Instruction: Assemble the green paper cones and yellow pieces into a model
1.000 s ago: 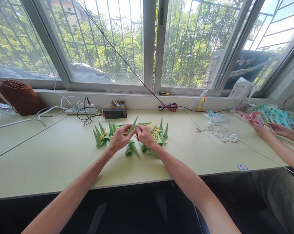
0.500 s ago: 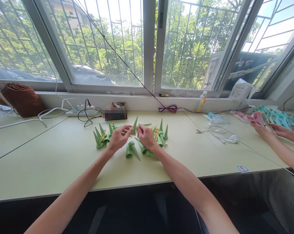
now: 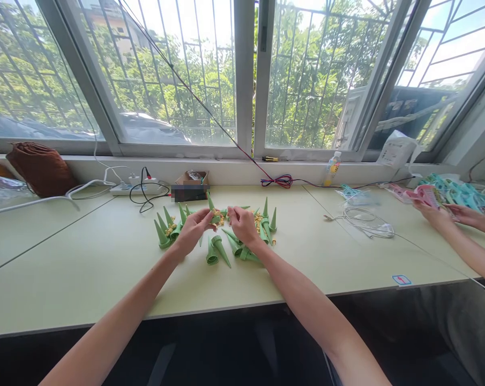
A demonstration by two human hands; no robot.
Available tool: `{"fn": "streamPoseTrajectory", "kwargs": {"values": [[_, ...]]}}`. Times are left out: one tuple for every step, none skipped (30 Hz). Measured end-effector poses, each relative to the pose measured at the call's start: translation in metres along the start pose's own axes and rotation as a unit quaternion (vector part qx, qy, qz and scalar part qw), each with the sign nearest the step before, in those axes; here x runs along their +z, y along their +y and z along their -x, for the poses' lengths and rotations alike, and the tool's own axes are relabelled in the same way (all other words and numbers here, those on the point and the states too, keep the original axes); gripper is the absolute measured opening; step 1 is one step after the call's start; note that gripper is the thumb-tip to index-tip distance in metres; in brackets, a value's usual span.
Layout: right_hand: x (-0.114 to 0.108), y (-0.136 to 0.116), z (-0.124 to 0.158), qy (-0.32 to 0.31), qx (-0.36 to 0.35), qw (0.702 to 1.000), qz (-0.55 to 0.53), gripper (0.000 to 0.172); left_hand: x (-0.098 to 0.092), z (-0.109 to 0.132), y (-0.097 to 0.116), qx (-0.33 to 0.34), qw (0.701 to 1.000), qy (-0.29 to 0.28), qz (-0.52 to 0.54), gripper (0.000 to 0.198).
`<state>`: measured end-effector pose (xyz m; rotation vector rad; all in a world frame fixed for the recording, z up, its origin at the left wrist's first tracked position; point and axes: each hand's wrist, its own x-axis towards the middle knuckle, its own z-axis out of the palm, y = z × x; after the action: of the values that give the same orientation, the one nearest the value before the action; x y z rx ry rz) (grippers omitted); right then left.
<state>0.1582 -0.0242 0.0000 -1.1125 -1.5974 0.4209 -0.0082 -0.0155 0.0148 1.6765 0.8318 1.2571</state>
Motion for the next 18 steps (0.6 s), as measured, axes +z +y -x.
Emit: {"fn": "streamPoseTrajectory", "kwargs": {"values": [[0.0004,0.0001,0.0000,0.002,-0.001,1.000,0.002,0.047,0.0001,0.0006,0.0016,-0.003,1.000,-0.008,0.017,0.042],[0.0007,0.0000,0.0000,0.003,-0.003,1.000,0.005,0.047,-0.0001,0.0012,0.0029,-0.007,0.999,-0.012,0.029,0.043],[0.0011,-0.0002,-0.0001,0.005,-0.004,1.000,0.008,0.048,-0.0003,0.0018,0.0039,-0.012,0.999,-0.015,0.036,0.043],[0.0013,-0.0006,-0.0001,0.007,-0.005,1.000,0.010,0.048,-0.0006,0.0022,0.0045,-0.015,0.999,-0.015,0.041,0.044],[0.0014,-0.0011,-0.0001,0.008,-0.005,1.000,0.011,0.048,-0.0009,0.0025,0.0048,-0.018,0.999,-0.015,0.043,0.044],[0.0015,-0.0019,-0.0001,0.010,-0.006,1.000,0.012,0.047,-0.0012,0.0027,0.0048,-0.019,0.999,-0.016,0.044,0.044],[0.0014,-0.0028,0.0001,0.011,-0.009,1.000,0.013,0.048,-0.0012,0.0028,0.0045,-0.019,0.999,-0.016,0.044,0.044],[0.0013,-0.0038,0.0004,0.011,-0.014,1.000,0.015,0.048,-0.0011,0.0029,0.0041,-0.018,0.999,-0.016,0.042,0.044],[0.0012,-0.0050,0.0008,0.010,-0.021,1.000,0.016,0.048,-0.0009,0.0029,0.0036,-0.015,0.999,-0.015,0.039,0.044],[0.0012,-0.0063,0.0014,0.005,-0.031,0.999,0.019,0.048,-0.0007,0.0029,0.0032,-0.010,0.999,-0.015,0.033,0.044],[0.0013,-0.0074,0.0021,-0.004,-0.043,0.999,0.023,0.048,-0.0005,0.0029,0.0027,-0.005,1.000,-0.016,0.025,0.043],[0.0017,-0.0083,0.0028,-0.016,-0.057,0.998,0.027,0.047,-0.0004,0.0029,0.0023,0.002,1.000,-0.016,0.015,0.042],[0.0022,-0.0088,0.0036,-0.029,-0.072,0.996,0.034,0.046,-0.0006,0.0030,0.0019,0.009,1.000,-0.016,0.000,0.041],[0.0030,-0.0089,0.0042,-0.041,-0.088,0.994,0.042,0.043,-0.0009,0.0030,0.0015,0.016,1.000,-0.015,-0.018,0.040],[0.0038,-0.0085,0.0047,-0.043,-0.102,0.993,0.051,0.043,-0.0013,0.0029,0.0009,0.024,0.999,-0.011,-0.037,0.040],[0.0048,-0.0078,0.0051,-0.038,-0.110,0.991,0.063,0.043,-0.0018,0.0028,0.0002,0.033,0.998,-0.005,-0.056,0.039],[0.0056,-0.0067,0.0053,-0.039,-0.116,0.990,0.073,0.044,-0.0022,0.0027,-0.0008,0.041,0.996,0.001,-0.074,0.038],[0.0064,-0.0056,0.0053,-0.039,-0.119,0.989,0.080,0.044,-0.0026,0.0026,-0.0019,0.049,0.995,0.006,-0.089,0.037]]}}
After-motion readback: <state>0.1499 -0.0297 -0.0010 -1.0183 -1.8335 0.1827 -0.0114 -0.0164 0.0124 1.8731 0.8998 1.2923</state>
